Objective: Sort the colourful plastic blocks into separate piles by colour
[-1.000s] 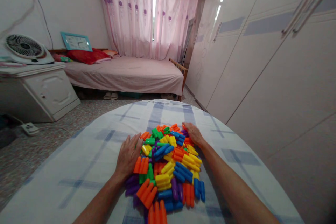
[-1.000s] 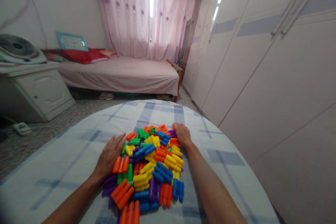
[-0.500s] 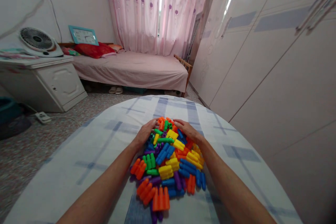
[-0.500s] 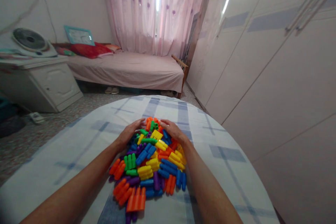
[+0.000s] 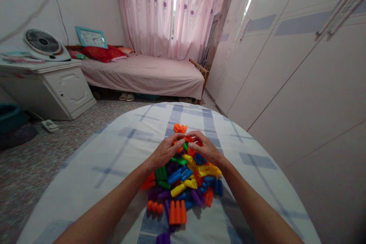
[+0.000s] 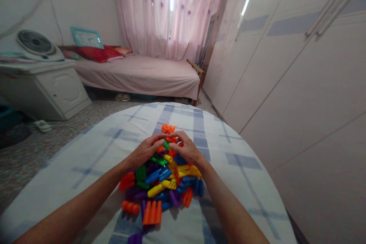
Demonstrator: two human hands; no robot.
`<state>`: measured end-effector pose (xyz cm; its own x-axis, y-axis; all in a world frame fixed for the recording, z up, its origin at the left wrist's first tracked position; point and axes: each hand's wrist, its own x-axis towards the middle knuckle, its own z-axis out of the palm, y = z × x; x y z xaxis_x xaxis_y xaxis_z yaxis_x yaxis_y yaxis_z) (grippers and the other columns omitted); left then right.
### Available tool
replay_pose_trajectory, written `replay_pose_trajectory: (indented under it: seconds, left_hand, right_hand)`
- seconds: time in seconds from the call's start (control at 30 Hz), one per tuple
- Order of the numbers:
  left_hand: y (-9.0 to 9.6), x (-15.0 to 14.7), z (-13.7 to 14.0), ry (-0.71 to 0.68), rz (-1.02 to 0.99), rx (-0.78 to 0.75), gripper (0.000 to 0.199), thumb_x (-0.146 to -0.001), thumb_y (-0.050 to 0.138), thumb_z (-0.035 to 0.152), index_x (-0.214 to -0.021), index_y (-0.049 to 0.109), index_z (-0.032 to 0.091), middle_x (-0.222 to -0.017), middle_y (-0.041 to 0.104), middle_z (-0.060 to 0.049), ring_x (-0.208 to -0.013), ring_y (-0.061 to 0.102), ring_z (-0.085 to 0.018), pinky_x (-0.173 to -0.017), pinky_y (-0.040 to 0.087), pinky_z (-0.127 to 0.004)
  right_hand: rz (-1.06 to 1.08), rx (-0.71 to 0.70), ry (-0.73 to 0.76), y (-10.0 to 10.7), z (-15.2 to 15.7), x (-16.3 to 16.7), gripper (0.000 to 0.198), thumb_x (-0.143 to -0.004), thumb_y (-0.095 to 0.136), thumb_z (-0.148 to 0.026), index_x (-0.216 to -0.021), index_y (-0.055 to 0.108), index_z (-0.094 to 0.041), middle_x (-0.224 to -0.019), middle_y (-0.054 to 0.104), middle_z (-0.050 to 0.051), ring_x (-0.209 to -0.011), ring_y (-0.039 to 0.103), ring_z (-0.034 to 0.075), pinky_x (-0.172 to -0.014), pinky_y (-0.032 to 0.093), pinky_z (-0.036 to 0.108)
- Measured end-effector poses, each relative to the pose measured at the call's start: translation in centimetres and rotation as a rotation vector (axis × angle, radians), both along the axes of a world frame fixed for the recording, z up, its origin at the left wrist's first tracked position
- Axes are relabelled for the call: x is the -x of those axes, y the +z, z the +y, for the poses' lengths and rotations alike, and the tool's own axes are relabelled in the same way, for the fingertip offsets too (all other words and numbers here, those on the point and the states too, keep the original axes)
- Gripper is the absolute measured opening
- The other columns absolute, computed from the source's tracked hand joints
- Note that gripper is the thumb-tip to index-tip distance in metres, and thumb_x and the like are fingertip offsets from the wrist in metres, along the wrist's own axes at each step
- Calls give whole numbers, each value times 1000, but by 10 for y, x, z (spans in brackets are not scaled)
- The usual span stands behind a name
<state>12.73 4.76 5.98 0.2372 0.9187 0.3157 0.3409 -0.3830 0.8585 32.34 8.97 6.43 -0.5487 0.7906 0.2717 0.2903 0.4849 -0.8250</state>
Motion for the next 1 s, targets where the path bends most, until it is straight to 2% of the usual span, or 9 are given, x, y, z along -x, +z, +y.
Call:
replay_pose_trajectory:
  seconds: [0.1, 0.23, 0.37, 0.5, 0.6, 0.67, 0.73, 0.87, 1.0]
  left_hand:
    - [-1, 0, -37, 10, 130, -128, 39, -90, 44, 40, -122, 58, 24, -120, 63, -4, -111, 56, -20, -98, 42, -33]
    - [-19, 6, -84, -27, 341, -309, 41, -89, 47, 38, -127, 55, 26, -128, 58, -8, -122, 49, -23, -105, 38, -39]
    - [-44, 25, -119, -47, 554, -414, 65, -76, 58, 60, -134, 47, 32, -143, 43, -8, -134, 36, -31, -110, 27, -51]
    - [-70, 57, -137, 61, 718, -438, 103, -57, 59, 77, -145, 28, 33, -153, 24, -13, -138, 23, -41, -108, 20, -61]
    - [-89, 76, -141, 228, 778, -360, 116, -55, 61, 77, -149, 14, 28, -154, 16, -19, -137, 21, -45, -104, 26, -63]
    - [-98, 79, -140, 303, 760, -306, 119, -54, 64, 75, -149, 10, 27, -154, 14, -20, -136, 22, -46, -102, 28, -64]
    - [-100, 73, -136, 298, 696, -277, 118, -55, 68, 70, -149, 11, 27, -155, 12, -18, -136, 23, -45, -103, 31, -62]
    - [-92, 45, -123, 251, 433, -210, 100, -65, 72, 47, -147, 18, 27, -155, 11, -15, -138, 26, -36, -106, 36, -49]
    - [-81, 18, -108, 307, 188, -133, 75, -74, 65, 28, -141, 31, 27, -151, 25, -13, -139, 26, -30, -110, 31, -49]
  right_hand:
    - [10, -167, 15, 2, -36, -4, 28, -79, 62, -32, -106, 62, -23, -116, 55, 6, -110, 53, 19, -97, 42, 35]
    - [-95, -286, -44, -6, -86, -11, 30, -77, 64, -28, -107, 62, -26, -128, 51, 6, -122, 46, 24, -104, 36, 41]
    - [-185, -347, -110, -19, -122, -28, 41, -77, 63, -35, -118, 59, -33, -140, 43, 5, -131, 38, 29, -108, 32, 48]
    - [-181, -357, -389, -41, -128, -59, 47, -84, 52, -41, -129, 51, -31, -149, 31, 4, -136, 31, 30, -109, 28, 51]
    - [-197, -214, -685, -65, -117, -80, 52, -87, 43, -46, -135, 45, -26, -149, 32, 8, -136, 31, 29, -110, 25, 54]
    - [-174, -99, -766, -80, -109, -85, 56, -87, 39, -49, -136, 43, -23, -146, 37, 10, -135, 34, 28, -111, 25, 52]
    - [-125, -44, -744, -89, -105, -80, 57, -88, 38, -50, -137, 42, -22, -144, 41, 10, -133, 36, 26, -112, 26, 48]
    - [-43, -65, -680, -92, -101, -55, 56, -87, 41, -50, -135, 45, -21, -141, 44, 9, -132, 37, 26, -112, 25, 48]
    - [9, -70, -665, -89, -98, -36, 50, -88, 42, -47, -132, 48, -22, -137, 47, 9, -131, 37, 25, -113, 23, 50]
